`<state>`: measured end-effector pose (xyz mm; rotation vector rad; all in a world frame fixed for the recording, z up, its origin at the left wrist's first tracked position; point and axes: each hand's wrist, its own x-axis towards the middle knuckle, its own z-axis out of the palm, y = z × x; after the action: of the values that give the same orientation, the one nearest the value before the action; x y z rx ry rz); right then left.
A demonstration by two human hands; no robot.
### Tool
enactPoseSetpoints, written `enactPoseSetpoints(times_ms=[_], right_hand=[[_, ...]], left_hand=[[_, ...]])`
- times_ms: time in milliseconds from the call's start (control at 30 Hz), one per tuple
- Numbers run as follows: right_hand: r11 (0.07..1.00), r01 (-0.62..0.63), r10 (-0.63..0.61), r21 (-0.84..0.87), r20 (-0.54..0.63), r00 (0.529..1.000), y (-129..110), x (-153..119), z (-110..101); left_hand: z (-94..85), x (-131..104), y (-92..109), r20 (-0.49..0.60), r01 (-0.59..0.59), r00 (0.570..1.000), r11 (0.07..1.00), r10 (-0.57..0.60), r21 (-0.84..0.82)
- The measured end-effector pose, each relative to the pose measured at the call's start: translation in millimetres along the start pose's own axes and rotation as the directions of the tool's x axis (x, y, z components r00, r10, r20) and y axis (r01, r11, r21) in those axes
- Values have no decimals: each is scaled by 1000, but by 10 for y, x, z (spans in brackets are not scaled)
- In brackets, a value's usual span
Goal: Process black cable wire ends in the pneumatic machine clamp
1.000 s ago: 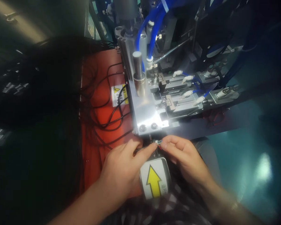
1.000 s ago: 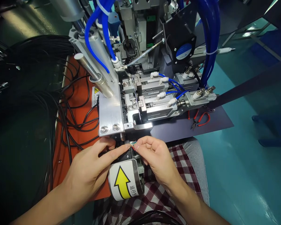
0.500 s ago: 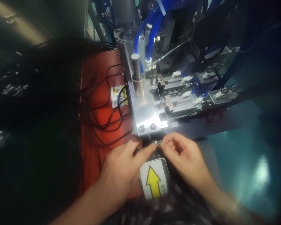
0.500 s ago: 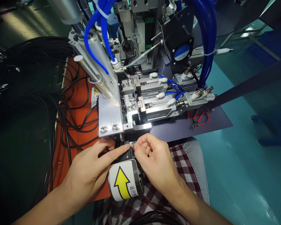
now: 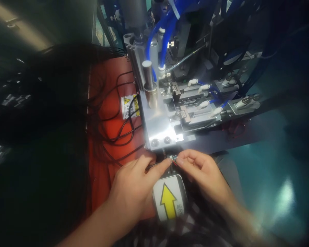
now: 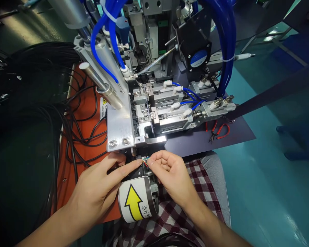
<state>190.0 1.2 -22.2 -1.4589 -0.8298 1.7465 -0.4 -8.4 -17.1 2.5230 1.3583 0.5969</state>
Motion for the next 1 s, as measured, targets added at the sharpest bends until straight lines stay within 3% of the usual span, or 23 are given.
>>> enactPoseSetpoints(times_ms=[300, 433, 700, 1000], right_hand=[[996, -12, 13, 90, -10, 1000, 45, 22, 27], [994, 47, -42, 101, -55, 998, 48, -9, 77], [985, 170, -171, -17, -118, 978, 62, -54, 112], [967, 235, -245, -96, -108, 963, 68, -38, 119]], left_hand=[[0, -3, -33, 24, -23, 999, 1000, 23, -9], [2, -3, -37, 23, -23, 999, 1000, 23, -9], [-3, -13, -26, 20, -22, 1000, 1000, 22, -18], [-4, 1, -31, 12, -10, 1000, 1000, 10, -25]])
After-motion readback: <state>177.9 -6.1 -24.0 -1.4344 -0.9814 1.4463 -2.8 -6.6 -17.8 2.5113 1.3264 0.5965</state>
